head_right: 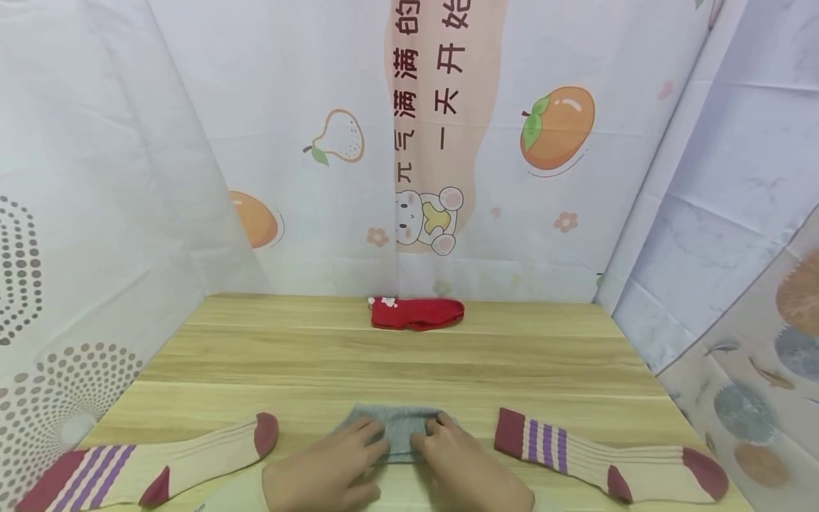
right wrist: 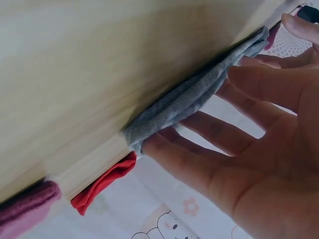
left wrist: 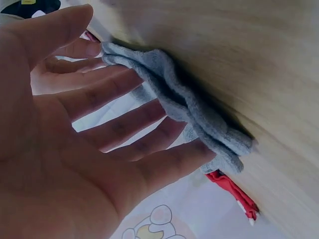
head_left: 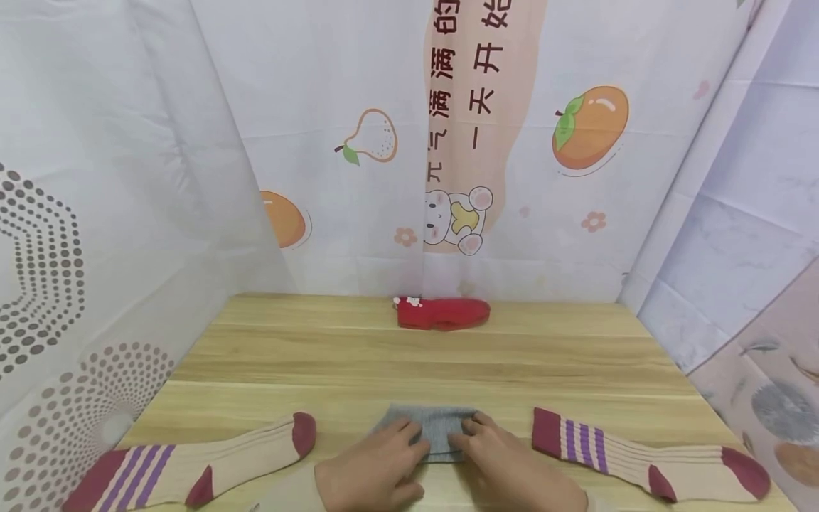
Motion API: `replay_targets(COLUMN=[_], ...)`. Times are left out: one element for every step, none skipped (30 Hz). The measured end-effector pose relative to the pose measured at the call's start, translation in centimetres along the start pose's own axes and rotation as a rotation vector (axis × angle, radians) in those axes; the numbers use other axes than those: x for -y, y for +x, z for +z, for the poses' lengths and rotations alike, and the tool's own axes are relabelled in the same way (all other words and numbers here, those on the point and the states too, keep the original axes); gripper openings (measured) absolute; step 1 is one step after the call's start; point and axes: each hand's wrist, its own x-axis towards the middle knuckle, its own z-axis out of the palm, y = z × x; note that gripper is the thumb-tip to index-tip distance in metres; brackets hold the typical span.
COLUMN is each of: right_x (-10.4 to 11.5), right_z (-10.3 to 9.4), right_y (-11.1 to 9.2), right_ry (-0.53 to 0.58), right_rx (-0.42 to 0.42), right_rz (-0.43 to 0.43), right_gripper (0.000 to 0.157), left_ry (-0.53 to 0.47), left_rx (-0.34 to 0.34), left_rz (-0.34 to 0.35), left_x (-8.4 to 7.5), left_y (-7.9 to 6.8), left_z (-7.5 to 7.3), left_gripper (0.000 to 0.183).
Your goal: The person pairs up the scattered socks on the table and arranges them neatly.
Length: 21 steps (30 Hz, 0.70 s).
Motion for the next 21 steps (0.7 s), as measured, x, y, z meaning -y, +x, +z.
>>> replay_targets(right_x=[-0.1,-0.2,-0.3,-0.5,-0.6,-0.7,-0.8,-0.9,-1.0,-1.1,-1.3,-1.4,-1.5,-1.5,-1.7,-1.8,-1.9,-2.0,-2.1,-2.2,-2.3], right_z=[0.0,-0.1,-0.1,-0.2,-0.2,-0.3,-0.4,-0.4,-0.5,-0.6,-0.6,-0.6,-0.7,-0.6,-0.6,-0.6,-0.6,-0.6,-0.6,-0.5,-0.5], right_y=[0.1,0.2,0.3,0.4,0.6,0.7,0.8,1.0,1.3,1.5,1.7,1.9,2.1,2.3,2.4,2.5,2.5,2.6,2.7,2.8,2.9], right_ry=[0.001,0.003,0.006,0.006,0.001,0.008,0.013,0.017,0.019,0.019,0.020,0.027,0.028,0.028,0.030,0.034,0.035,0.036,0.037,0.036,0.036], right_rx=[0.002,0.006,0.009,0.008,-0.006,-0.018,-0.032,-0.050,-0.066,-0.080,-0.093,-0.095,-0.100,-0.098,-0.098,-0.101,-0.106,-0.114,-0.119,-0.124,-0.131], right_rz=[-0.001,-0.003,-0.006,-0.012,-0.028,-0.037,-0.047,-0.060,-0.073,-0.086,-0.097,-0.096,-0.101,-0.102,-0.098,-0.096,-0.095,-0.095,-0.097,-0.101,-0.108], right_gripper=[0.034,0.034,0.034,0.033,0.031,0.029,0.028,0.026,0.025,0.024,0.024,0.024,0.024,0.025,0.025,0.026,0.027,0.027,0.027,0.027,0.026], left_ry=[-0.004,-0.012,-0.022,-0.032,-0.042,-0.049,-0.050,-0.051,-0.051,-0.042,-0.033,-0.029,-0.028,-0.031,-0.034,-0.037,-0.043,-0.049,-0.050,-0.052,-0.054], left_rx=[0.000,0.004,0.009,0.010,0.011,0.007,-0.003,-0.015,-0.028,-0.042,-0.054,-0.060,-0.062,-0.056,-0.048,-0.040,-0.032,-0.024,-0.021,-0.018,-0.014], left_rz=[0.000,-0.002,-0.008,-0.012,-0.021,-0.027,-0.030,-0.034,-0.039,-0.040,-0.041,-0.042,-0.044,-0.047,-0.049,-0.049,-0.051,-0.053,-0.053,-0.055,-0.060], left_x=[0.1,0.2,0.2,0.3,0.5,0.6,0.7,0.8,0.9,1.1,1.3,1.4,1.6,1.8,2.0,2.1,2.3,2.4,2.5,2.6,2.6], left_y=[0.0,0.1,0.1,0.2,0.2,0.2,0.2,0.3,0.3,0.3,0.3,0.4,0.4,0.6,0.7,0.9,1.1,1.3,1.4,1.5,1.6], left_z=[0.0,0.0,0.1,0.1,0.1,0.1,0.1,0.1,0.1,0.2,0.2,0.1,0.1,0.1,0.0,-0.1,-0.1,-0.1,-0.1,-0.1,-0.2], left_gripper=[0.035,0.036,0.036,0.036,0.036,0.036,0.035,0.035,0.034,0.034,0.034,0.034,0.034,0.034,0.034,0.033,0.033,0.033,0.033,0.033,0.035])
